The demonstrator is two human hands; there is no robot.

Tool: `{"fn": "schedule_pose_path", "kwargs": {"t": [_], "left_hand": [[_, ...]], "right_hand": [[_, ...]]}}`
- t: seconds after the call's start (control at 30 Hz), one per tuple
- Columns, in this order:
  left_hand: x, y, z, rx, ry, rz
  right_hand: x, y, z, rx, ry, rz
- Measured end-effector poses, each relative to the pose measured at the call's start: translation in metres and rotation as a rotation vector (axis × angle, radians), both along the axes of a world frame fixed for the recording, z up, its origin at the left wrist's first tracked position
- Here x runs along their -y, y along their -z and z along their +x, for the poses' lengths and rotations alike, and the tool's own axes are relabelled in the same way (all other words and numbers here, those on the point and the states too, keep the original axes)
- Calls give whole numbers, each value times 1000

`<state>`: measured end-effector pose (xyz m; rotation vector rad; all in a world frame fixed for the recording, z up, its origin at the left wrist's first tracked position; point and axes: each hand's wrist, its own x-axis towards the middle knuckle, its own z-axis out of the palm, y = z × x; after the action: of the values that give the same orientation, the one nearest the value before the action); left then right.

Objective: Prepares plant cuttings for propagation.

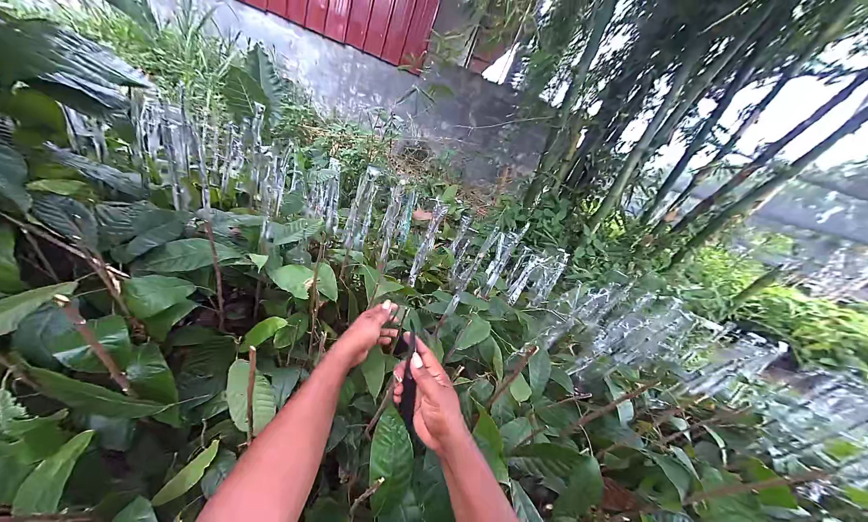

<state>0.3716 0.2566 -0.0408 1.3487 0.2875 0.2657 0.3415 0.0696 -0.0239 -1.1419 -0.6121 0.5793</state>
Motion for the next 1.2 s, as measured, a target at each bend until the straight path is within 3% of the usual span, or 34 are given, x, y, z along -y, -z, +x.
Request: {"fn": "schedule_pose_path", "kwargs": {"t": [0.33, 1.2], "left_hand": [[-37, 9, -36, 60, 49, -46], [-30, 5, -32, -38, 94, -74]], "right_hand": [[-54, 23, 28, 68, -20, -196], [-40, 37, 42, 113, -93, -242]]}}
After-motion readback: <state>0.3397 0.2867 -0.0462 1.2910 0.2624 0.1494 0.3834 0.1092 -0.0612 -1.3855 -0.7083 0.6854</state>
